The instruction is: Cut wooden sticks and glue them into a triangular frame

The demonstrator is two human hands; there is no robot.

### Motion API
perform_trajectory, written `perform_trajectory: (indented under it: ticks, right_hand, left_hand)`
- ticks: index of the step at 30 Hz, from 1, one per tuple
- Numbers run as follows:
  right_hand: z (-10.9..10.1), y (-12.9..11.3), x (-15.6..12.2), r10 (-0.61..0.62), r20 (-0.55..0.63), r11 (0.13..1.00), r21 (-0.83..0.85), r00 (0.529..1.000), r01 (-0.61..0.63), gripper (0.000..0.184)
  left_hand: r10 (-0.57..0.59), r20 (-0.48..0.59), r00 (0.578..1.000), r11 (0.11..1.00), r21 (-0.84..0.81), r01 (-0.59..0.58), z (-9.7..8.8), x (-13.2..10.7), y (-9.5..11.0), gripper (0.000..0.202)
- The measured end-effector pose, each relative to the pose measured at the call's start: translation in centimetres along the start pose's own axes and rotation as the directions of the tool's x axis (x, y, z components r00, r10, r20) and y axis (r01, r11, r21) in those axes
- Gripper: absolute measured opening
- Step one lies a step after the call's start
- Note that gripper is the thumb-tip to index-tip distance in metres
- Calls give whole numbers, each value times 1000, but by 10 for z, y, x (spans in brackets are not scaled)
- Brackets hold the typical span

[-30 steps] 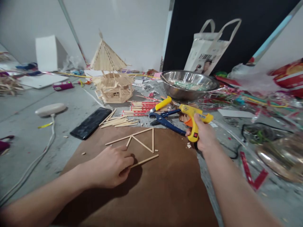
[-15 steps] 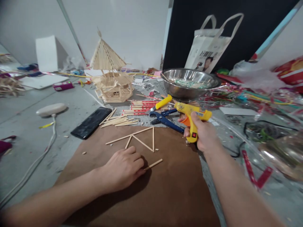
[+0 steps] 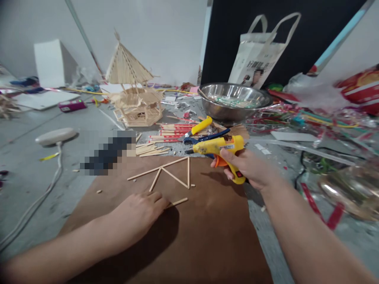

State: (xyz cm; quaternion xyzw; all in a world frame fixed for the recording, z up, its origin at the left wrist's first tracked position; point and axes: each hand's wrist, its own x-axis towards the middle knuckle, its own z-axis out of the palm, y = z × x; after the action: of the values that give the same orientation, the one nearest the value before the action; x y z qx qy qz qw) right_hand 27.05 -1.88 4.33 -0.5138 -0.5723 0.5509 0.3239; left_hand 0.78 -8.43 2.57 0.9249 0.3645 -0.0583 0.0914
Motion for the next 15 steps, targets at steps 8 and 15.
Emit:
perform_trajectory:
  ticks: [8, 15]
  right_hand:
    - [8, 19, -13, 75, 70, 995, -63, 995, -71, 42]
    - [0, 6, -26, 111, 39, 830, -554, 993, -71, 52]
  left_hand:
    - [-34, -5, 999, 998, -51, 33, 4, -1, -1, 21]
    - [-80, -34, 996, 994, -77, 77, 15, 6, -6, 20]
